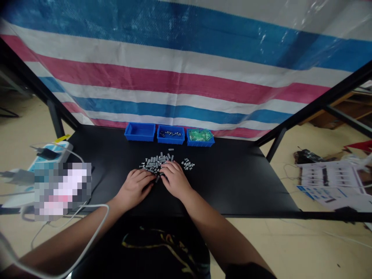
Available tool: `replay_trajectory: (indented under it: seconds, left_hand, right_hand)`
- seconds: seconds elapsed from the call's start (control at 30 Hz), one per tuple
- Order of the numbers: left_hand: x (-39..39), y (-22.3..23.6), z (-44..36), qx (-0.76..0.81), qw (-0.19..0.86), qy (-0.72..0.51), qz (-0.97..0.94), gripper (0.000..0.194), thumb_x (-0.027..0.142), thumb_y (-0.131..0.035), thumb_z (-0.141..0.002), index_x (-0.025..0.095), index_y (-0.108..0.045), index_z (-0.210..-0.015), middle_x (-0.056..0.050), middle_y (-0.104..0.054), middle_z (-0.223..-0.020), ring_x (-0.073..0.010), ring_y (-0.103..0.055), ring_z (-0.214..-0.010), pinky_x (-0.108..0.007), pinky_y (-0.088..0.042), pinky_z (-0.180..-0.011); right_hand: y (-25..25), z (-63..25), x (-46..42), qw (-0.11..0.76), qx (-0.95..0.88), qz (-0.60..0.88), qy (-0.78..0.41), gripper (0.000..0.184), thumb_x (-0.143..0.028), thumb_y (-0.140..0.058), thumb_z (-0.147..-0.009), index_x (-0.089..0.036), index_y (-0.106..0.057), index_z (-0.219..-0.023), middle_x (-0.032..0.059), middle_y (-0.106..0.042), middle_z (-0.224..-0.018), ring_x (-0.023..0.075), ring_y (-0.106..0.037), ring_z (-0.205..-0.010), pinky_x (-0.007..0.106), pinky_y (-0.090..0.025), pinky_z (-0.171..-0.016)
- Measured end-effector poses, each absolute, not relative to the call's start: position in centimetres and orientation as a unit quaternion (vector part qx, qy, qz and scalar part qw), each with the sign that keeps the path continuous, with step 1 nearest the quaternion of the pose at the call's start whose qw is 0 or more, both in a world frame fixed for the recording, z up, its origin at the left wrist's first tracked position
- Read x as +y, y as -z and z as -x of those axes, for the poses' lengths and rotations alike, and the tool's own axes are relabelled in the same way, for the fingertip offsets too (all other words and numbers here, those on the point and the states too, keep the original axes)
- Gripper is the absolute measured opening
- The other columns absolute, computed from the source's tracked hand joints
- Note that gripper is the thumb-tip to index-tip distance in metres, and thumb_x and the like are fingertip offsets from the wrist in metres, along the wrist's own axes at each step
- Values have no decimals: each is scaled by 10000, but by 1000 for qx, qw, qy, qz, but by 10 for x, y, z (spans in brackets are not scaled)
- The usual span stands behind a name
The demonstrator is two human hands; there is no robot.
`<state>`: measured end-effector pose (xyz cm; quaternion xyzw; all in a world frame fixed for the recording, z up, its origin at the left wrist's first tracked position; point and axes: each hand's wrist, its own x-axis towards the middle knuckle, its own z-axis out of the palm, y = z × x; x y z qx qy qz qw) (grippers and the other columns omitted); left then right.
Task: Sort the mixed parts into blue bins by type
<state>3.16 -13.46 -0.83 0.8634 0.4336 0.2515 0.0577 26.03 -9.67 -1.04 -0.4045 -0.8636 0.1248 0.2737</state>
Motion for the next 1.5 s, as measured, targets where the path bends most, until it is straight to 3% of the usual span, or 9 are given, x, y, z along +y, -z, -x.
replay_trajectory:
  seconds: [0.2,0.4,0.6,0.83,1.07,1.23,1.5]
  left_hand:
    - [-137,8,-31,423,55,-248,-870,413,176,-498,-957,215,-576,-1360,-98,-659,-1224,-263,-570,-1170,-498,-392,-1098]
    - [-145,9,-29,465,25,-236,-853,339,198,-510,-977,257,-630,-1289,-85,-685,-1210,-274,-585,-1183,-521,-370,-1036]
    - [-150,15,-21,471,43,-243,-847,307,222,-511,-991,227,-640,-1270,-93,-675,-1213,-271,-579,-1157,-455,-457,-935]
    - [-152,16,-9,465,81,-288,-833,317,210,-494,-991,211,-640,-1273,-100,-652,-1174,-234,-575,-1084,-427,-531,-986]
    - [-145,13,1,477,69,-299,-823,278,216,-493,-995,207,-641,-1230,-103,-624,-1148,-247,-555,-1083,-429,-528,-981]
    - [-137,11,5,487,47,-266,-831,449,199,-442,-1005,256,-532,-1441,-107,-597,-1145,-258,-532,-1064,-462,-514,-991]
    - [-129,9,8,487,42,-228,-842,431,226,-455,-1000,265,-587,-1408,-111,-584,-1137,-261,-522,-1053,-450,-517,-979]
  right_hand:
    - [13,-262,-93,280,-861,405,-129,268,-215,-581,-962,-262,-653,-1216,78,-648,-1264,280,-490,-1359,565,-359,-1194]
    - [21,-263,-92,317,-847,397,-157,203,-227,-606,-959,-242,-658,-1154,92,-644,-1228,272,-506,-1358,566,-346,-1209]
    - [25,-264,-90,338,-832,414,-151,162,-192,-585,-954,-229,-641,-1101,95,-638,-1196,277,-523,-1342,579,-331,-1216]
    - [29,-261,-87,339,-814,456,-124,198,-141,-526,-944,-215,-601,-1112,125,-593,-1145,308,-530,-1316,600,-380,-1180]
    - [34,-257,-76,341,-795,490,-104,321,-132,-492,-939,-207,-561,-1243,172,-513,-1257,329,-486,-1356,570,-462,-1129]
    - [35,-257,-64,331,-794,500,-96,349,-134,-473,-953,-213,-619,-1260,162,-479,-1349,317,-498,-1343,534,-465,-1138]
    - [38,-259,-54,324,-808,483,-99,411,-96,-461,-943,-212,-601,-1312,141,-562,-1351,294,-462,-1401,552,-370,-1209]
